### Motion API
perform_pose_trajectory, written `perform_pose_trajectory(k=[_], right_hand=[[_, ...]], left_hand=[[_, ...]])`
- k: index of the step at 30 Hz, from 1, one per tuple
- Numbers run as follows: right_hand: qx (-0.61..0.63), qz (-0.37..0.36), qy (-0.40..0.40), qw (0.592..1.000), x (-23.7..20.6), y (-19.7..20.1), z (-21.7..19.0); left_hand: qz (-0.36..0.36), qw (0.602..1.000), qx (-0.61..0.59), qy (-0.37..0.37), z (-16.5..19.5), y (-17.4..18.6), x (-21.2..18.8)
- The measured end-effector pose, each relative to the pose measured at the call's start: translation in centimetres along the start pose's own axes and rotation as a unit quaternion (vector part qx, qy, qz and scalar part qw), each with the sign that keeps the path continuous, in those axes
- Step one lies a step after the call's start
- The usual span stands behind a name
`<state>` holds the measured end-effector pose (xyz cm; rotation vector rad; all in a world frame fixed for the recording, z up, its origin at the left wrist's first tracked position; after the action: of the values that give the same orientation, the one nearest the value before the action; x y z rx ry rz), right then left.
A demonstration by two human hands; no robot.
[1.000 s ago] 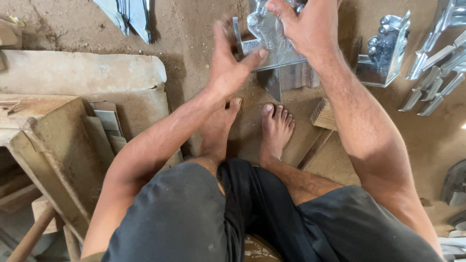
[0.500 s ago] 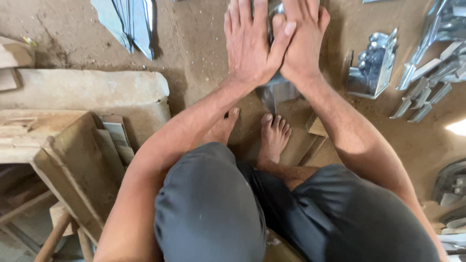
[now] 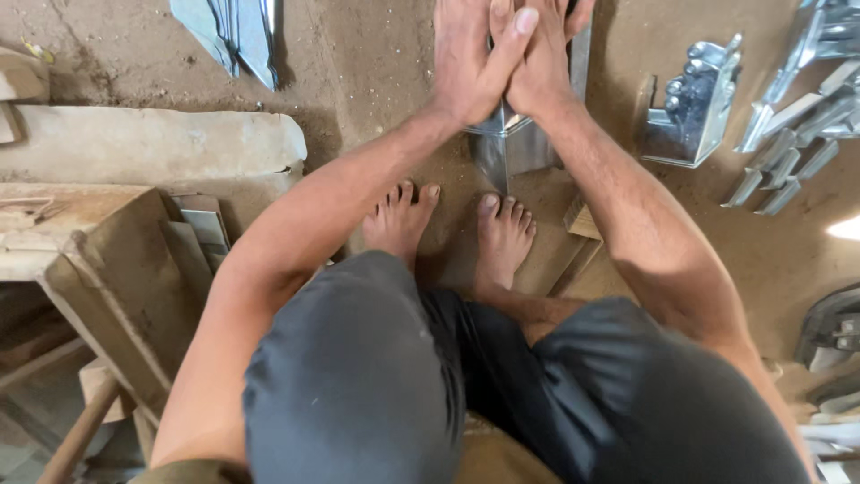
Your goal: The person sits on the workshop floor and hammers decorative sheet metal pieces over a fixed blade form using a wooden mallet, pressing and repositioning each piece by hand to bend its edges, then sets the formed piece aside and picks up the next one.
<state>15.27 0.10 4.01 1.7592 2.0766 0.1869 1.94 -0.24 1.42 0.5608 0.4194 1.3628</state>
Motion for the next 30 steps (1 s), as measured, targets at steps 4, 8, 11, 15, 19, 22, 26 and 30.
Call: perform_pose_trajectory(k=[4, 8, 11, 15, 19, 22, 26, 30], right_hand=[[-0.119, 0.160, 0.122, 0.972, -6.6, 5.1, -0.3], [-0.160, 0.305, 0.062, 0.937, -22.6, 6.6, 2.4], [-0.133, 0.274, -0.171, 0.937, -32.1, 3.2, 5.2], [-0.043, 0.211, -0.317, 0.924, -36.0, 1.3, 4.6], [-0.002, 0.207, -0.332, 0.920, -35.1, 3.9, -0.3], [-0.039, 0.245, -0.246, 0.937, -33.8, 6.5, -4.0], [0.120, 0.140, -0.145, 0.972, -28.9, 7.0, -4.6], [0.208, 0.189, -0.044, 0.959, -23.7, 6.3, -4.0]], left_hand=[[-0.076, 0.971, -0.203, 0.100, -2.3, 3.1, 0.1], [-0.128, 0.973, -0.192, 0.031, -3.4, 6.6, -2.0], [-0.140, 0.987, -0.071, -0.036, -2.9, 7.1, -3.1], [-0.132, 0.990, -0.010, -0.050, -1.8, 6.0, -2.9], [-0.104, 0.993, -0.023, -0.057, -1.7, 5.4, -2.6], [-0.116, 0.992, -0.036, -0.038, -2.2, 5.1, -2.8], [-0.134, 0.989, -0.061, -0.002, -2.5, 4.5, -3.0], [-0.156, 0.981, -0.109, 0.039, -2.5, 4.4, -2.8]])
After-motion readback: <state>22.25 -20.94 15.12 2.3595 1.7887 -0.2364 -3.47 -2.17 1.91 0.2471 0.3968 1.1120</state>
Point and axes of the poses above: each hand's wrist, its own x-axis towards the middle knuckle, its own y-axis out of the back of the hand, z = x × y, the point moved 2 cm from there along x, towards the middle knuckle, and after that the axes turned 12 degrees about x, right-handed, at the moved point
